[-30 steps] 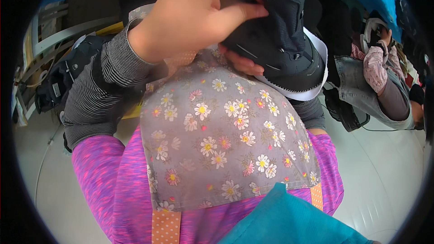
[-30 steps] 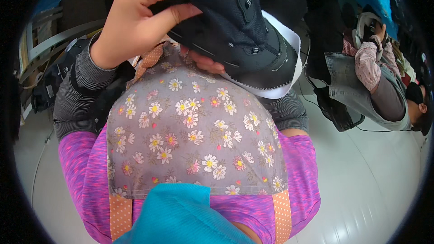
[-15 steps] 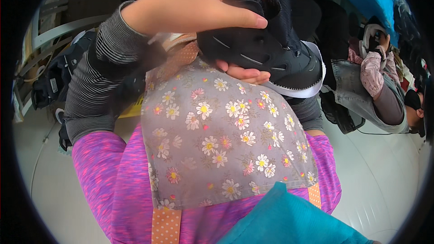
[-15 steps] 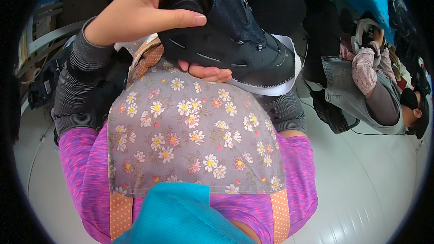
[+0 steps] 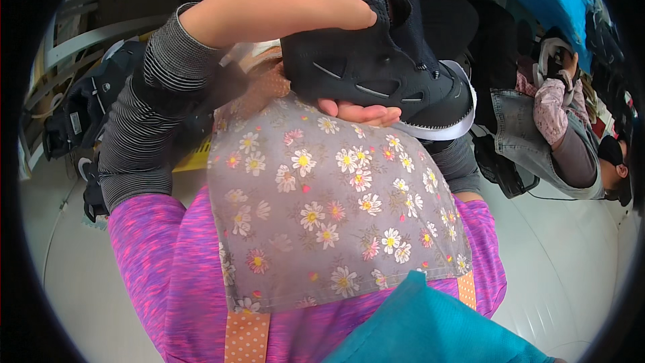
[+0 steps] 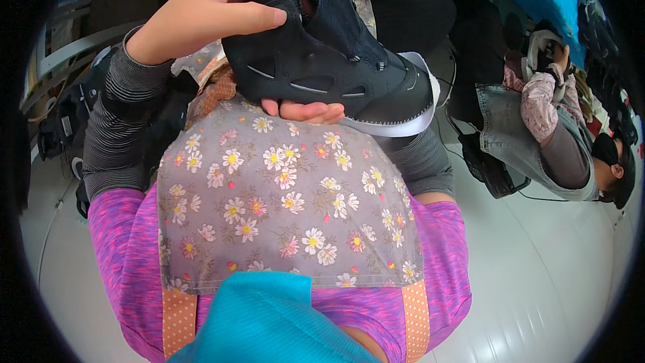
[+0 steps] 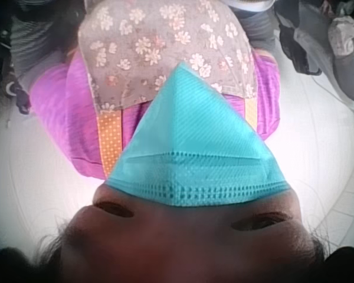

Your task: Insert padding or lining into a shoe component during the manufacturing process.

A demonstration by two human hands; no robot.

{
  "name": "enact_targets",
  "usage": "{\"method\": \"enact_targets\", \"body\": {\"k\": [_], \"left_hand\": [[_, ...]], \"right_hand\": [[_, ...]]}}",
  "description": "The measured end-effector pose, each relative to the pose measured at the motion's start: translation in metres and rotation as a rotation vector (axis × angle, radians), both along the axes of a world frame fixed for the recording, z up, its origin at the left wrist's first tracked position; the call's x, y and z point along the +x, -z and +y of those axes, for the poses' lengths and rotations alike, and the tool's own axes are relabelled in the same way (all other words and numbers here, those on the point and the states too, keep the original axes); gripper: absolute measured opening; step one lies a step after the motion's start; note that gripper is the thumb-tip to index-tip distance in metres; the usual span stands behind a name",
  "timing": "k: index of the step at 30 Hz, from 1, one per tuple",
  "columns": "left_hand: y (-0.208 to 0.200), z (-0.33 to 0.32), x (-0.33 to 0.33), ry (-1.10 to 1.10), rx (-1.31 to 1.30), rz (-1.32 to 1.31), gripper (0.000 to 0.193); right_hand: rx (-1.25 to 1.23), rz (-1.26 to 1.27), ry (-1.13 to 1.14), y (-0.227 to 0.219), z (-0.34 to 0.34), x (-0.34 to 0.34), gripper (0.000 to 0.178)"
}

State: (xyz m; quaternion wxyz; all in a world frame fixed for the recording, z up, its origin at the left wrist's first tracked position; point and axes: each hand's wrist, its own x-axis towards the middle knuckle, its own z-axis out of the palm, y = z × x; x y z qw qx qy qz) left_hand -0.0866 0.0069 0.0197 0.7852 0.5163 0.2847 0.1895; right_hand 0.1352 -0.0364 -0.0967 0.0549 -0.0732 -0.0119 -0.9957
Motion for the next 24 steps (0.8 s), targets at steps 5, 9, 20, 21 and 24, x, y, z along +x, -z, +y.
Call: {"method": "enact_targets", "body": {"k": [5, 9, 20, 21, 24], "left_hand": [[-0.012, -0.018, 0.009, -0.104, 0.293, 0.106, 0.038], [0.010, -0.025, 0.011, -0.163, 0.227, 0.049, 0.035], [0.029, -0.038, 0.011, -0.348, 0.566, 0.293, 0.030], [0.027, -0.035, 0.009, -0.336, 0.570, 0.279, 0.030], [0.024, -0.036, 0.006, -0.302, 0.820, 0.164, 0.035]], "right_hand": [[-0.028, 0.021, -0.030, 0.007, -0.001, 0.003, 0.057], [-0.031, 0.026, -0.048, 0.008, -0.003, 0.003, 0.058], [-0.067, 0.052, -0.044, 0.013, -0.003, 0.005, 0.059], [-0.064, 0.045, -0.034, 0.010, -0.003, 0.008, 0.059], [-0.073, 0.073, -0.054, 0.017, -0.002, 0.009, 0.060]]}}
